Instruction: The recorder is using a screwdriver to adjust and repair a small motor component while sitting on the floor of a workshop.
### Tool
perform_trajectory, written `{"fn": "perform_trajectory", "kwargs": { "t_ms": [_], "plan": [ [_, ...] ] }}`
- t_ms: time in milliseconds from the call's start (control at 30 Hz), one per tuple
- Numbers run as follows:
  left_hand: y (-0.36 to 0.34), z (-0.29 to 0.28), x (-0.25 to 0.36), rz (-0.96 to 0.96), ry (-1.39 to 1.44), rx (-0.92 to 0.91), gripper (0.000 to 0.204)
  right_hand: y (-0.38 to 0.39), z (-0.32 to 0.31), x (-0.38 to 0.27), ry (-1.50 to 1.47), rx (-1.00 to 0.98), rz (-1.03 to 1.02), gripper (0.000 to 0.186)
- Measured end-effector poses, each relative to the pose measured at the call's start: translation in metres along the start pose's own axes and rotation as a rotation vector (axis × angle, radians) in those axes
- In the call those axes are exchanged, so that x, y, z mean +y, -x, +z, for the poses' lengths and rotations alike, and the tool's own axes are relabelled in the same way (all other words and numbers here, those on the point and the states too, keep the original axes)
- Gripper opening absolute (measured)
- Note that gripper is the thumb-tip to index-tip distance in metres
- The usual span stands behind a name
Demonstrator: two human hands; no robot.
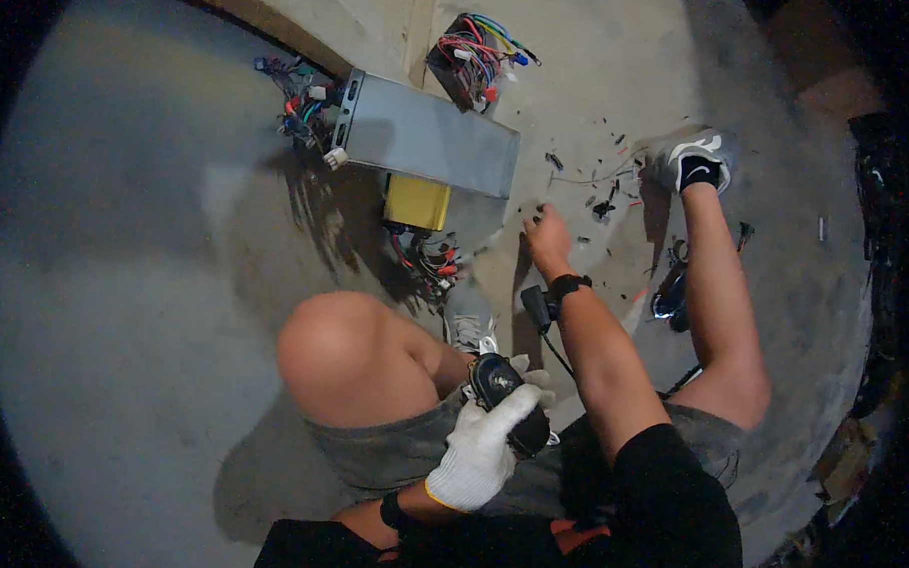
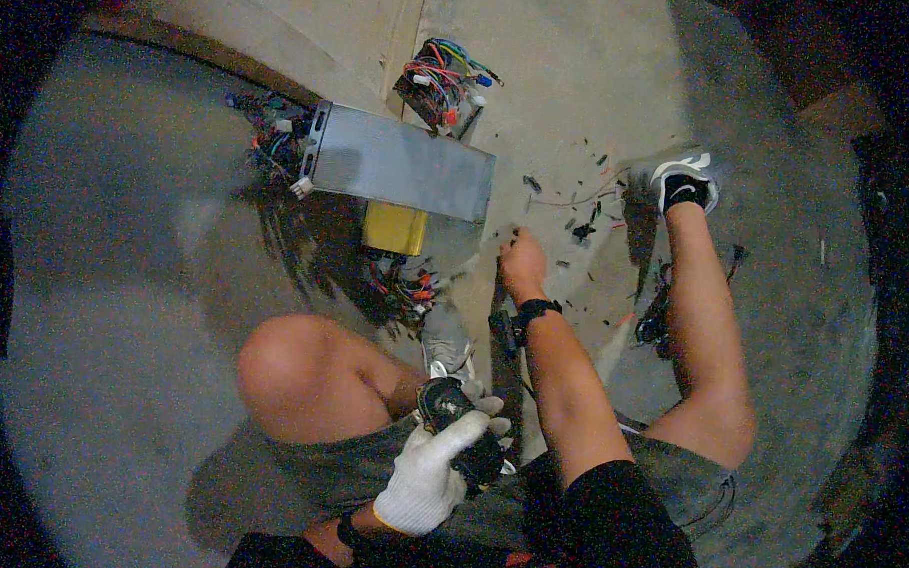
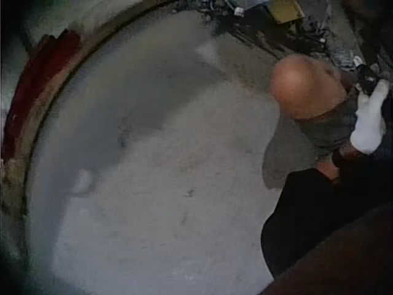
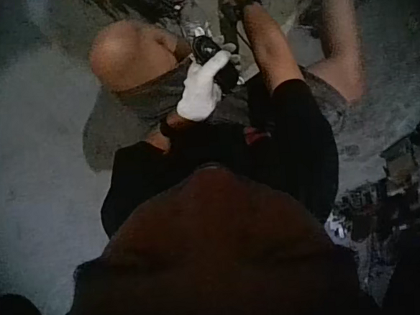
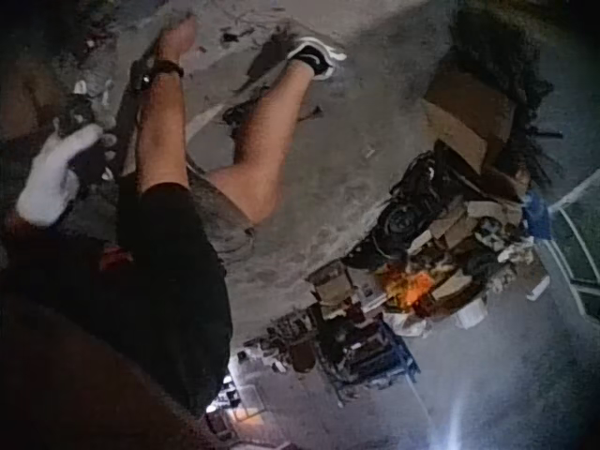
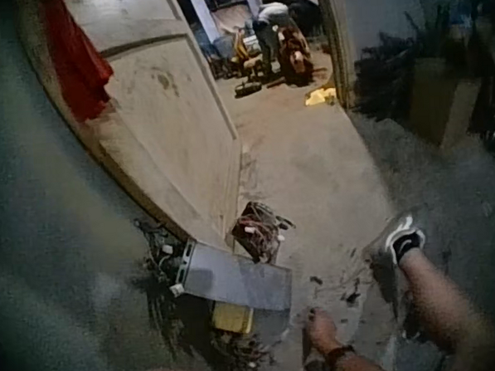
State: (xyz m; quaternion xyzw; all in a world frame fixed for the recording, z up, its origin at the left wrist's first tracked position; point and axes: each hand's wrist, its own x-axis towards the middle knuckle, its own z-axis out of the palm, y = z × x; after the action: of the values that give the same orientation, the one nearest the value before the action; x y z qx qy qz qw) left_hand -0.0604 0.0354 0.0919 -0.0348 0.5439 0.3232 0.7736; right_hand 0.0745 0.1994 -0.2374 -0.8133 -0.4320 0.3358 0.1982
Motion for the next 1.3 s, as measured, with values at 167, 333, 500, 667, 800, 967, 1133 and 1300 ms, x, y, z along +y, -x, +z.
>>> {"fn": "perform_trajectory", "kwargs": {
  "t_ms": [167,333,500,667,800,967,1133,1300],
  "plan": [
    [-0.011,0.007,-0.006,0.022,-0.035,0.118,0.039,-0.009,0.017,-0.036,0.008,-0.034,0.039,0.035],
    [-0.020,0.004,-0.006,-0.017,-0.070,0.084,0.038,-0.023,0.023,-0.032,0.084,-0.034,0.073,0.029],
    [-0.014,0.013,-0.004,0.012,-0.079,0.099,0.038,-0.020,0.029,-0.025,0.118,0.043,-0.056,0.025],
    [-0.003,-0.017,-0.014,0.013,-0.072,-0.016,0.039,0.010,0.009,-0.032,0.076,0.041,-0.097,0.023],
    [0.020,-0.017,-0.006,0.035,-0.105,-0.110,0.036,0.039,-0.030,-0.023,-0.072,0.116,-0.168,0.023],
    [0.005,-0.051,-0.019,0.029,-0.142,-0.207,0.019,0.050,-0.077,0.013,-0.367,0.165,-0.065,0.024],
    [0.036,-0.053,-0.018,0.138,-0.209,-0.062,0.017,0.126,-0.135,-0.029,-0.708,0.098,0.057,0.027],
    [0.027,-0.060,-0.033,0.139,-0.187,-0.238,0.016,0.144,-0.133,0.012,-0.767,0.307,0.004,0.025]
  ]
}}
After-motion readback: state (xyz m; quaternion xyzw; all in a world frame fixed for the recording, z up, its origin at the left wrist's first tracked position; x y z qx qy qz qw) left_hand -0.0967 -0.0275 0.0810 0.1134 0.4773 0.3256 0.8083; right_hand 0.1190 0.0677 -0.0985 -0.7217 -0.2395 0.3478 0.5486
